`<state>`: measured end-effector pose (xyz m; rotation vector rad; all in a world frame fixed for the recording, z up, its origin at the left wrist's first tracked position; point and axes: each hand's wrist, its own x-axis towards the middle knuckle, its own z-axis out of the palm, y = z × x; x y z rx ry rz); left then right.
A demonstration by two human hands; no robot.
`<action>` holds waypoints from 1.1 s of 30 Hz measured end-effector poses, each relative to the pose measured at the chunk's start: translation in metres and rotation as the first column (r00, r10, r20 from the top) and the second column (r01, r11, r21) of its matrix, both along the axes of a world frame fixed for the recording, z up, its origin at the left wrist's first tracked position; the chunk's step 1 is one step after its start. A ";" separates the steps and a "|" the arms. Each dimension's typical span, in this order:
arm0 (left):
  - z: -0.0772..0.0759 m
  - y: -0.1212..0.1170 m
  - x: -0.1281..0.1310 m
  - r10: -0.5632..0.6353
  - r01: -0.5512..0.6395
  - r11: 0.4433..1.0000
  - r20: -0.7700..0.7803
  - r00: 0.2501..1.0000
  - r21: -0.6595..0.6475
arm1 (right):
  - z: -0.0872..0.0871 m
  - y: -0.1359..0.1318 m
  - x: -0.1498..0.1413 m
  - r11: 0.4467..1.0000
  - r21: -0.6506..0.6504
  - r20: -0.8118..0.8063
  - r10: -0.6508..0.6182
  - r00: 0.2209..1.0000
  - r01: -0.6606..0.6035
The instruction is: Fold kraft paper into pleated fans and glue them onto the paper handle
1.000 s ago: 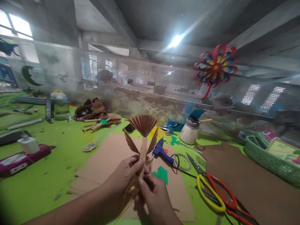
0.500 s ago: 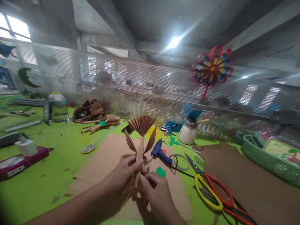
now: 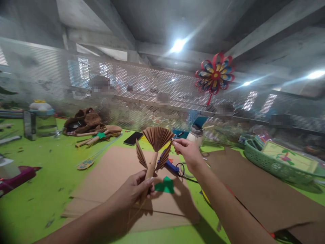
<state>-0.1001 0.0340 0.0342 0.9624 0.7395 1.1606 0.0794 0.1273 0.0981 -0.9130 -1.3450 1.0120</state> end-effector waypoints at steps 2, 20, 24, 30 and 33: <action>0.001 -0.002 0.000 0.019 -0.018 0.999 -0.043 0.999 0.029 | 0.004 0.003 0.000 1.000 0.016 0.005 0.000 1.000 0.000; -0.001 0.004 -0.002 0.025 -0.012 0.996 -0.147 0.989 0.090 | 0.019 -0.002 0.017 0.997 0.074 0.063 -0.012 0.998 0.007; 0.004 -0.004 0.000 0.019 -0.016 0.999 -0.064 0.998 0.050 | 0.017 -0.011 0.018 0.999 0.039 -0.020 0.022 1.000 -0.021; 0.006 -0.011 0.002 0.047 -0.047 0.999 -0.018 0.999 -0.011 | 0.004 -0.025 0.016 0.998 -0.043 -0.189 0.043 0.981 -0.052; 0.006 -0.005 -0.002 0.054 -0.052 0.998 -0.091 0.994 0.027 | -0.008 -0.032 0.012 0.995 -0.086 -0.246 0.025 0.969 -0.048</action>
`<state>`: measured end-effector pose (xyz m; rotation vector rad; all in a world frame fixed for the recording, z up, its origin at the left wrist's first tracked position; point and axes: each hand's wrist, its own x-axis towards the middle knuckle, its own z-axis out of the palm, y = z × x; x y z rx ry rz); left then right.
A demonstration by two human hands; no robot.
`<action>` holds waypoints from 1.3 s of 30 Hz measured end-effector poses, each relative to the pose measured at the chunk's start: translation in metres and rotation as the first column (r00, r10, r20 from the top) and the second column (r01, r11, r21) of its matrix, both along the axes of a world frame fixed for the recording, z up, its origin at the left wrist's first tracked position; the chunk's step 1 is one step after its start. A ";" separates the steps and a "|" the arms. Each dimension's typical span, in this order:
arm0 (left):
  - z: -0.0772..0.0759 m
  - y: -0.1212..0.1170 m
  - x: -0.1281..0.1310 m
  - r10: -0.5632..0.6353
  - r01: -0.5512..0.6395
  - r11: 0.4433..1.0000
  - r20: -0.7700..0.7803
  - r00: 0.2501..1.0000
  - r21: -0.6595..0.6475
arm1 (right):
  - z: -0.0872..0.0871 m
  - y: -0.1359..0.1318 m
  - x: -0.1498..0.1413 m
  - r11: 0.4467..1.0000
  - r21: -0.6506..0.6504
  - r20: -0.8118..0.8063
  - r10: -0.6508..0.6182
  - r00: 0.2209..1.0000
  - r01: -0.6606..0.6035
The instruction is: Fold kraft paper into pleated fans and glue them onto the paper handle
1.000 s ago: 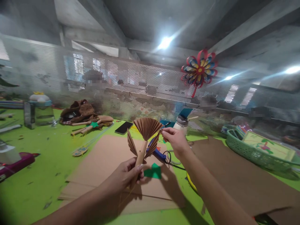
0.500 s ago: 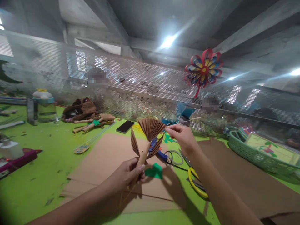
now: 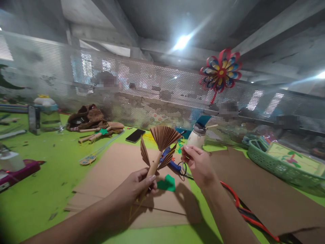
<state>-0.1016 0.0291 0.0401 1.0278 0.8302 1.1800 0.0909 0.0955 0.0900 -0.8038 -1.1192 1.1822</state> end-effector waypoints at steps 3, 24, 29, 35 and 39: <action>-0.002 0.007 -0.004 -0.026 0.026 0.999 -0.019 0.999 0.038 | -0.019 -0.008 -0.009 0.999 -0.046 -0.005 0.022 1.000 -0.022; 0.013 0.012 -0.016 0.046 -0.044 0.999 0.291 0.956 -0.012 | -0.092 -0.060 -0.092 0.834 -0.243 0.105 0.531 0.841 -0.496; 0.013 0.019 -0.020 0.104 -0.093 0.994 0.308 0.946 -0.050 | -0.091 -0.063 -0.085 0.859 -0.294 0.195 0.484 0.853 -0.420; 0.013 0.025 -0.026 0.095 -0.098 0.995 0.319 0.943 -0.007 | -0.085 -0.067 -0.083 0.806 -0.376 0.187 0.550 0.814 -0.458; 0.015 0.027 -0.029 0.101 -0.110 0.994 0.316 0.943 0.010 | -0.084 -0.067 -0.082 0.809 -0.391 0.214 0.543 0.812 -0.438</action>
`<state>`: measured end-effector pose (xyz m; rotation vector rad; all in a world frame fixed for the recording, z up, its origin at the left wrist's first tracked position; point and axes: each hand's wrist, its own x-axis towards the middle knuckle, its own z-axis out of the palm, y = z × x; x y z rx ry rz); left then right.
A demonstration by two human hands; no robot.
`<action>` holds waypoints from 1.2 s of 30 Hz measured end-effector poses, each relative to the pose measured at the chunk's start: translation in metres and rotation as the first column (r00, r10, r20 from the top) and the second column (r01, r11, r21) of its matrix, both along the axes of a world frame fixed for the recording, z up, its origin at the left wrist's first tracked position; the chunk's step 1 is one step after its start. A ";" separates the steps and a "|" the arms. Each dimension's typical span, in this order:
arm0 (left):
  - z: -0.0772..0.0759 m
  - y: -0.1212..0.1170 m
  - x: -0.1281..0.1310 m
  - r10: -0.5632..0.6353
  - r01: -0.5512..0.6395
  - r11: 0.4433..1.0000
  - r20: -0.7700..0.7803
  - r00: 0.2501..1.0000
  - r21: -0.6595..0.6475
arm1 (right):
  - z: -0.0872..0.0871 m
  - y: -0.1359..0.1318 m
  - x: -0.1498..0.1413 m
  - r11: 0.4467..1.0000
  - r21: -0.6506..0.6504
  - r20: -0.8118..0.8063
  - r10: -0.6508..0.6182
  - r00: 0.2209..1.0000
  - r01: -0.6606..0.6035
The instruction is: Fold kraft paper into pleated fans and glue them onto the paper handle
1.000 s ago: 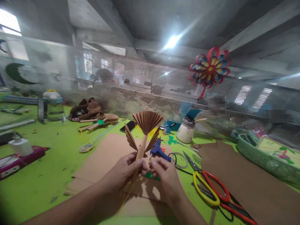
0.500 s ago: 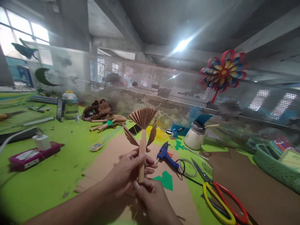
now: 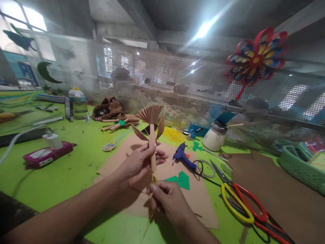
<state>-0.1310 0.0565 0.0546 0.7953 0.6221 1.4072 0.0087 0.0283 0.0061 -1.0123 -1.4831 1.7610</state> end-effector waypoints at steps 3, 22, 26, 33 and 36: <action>0.002 0.000 -0.001 0.012 -0.012 1.000 -0.001 1.000 0.005 | -0.006 0.001 0.000 1.000 -0.021 0.005 0.011 1.000 -0.011; 0.000 -0.001 -0.002 -0.024 0.022 1.000 -0.108 0.994 -0.020 | 0.013 0.001 0.012 0.958 0.160 0.264 0.192 0.945 -0.240; 0.001 0.013 -0.014 0.085 -0.093 0.995 -0.186 0.979 -0.039 | 0.022 -0.011 0.026 0.856 0.078 0.322 0.463 0.826 -0.511; -0.014 0.034 -0.026 0.190 -0.241 0.963 -0.334 0.923 -0.120 | 0.018 -0.010 0.035 0.731 0.075 0.297 0.633 0.715 -0.679; -0.027 0.043 -0.031 0.205 -0.294 0.943 -0.424 0.882 -0.157 | 0.018 -0.002 0.032 0.797 0.098 0.181 0.574 0.798 -0.596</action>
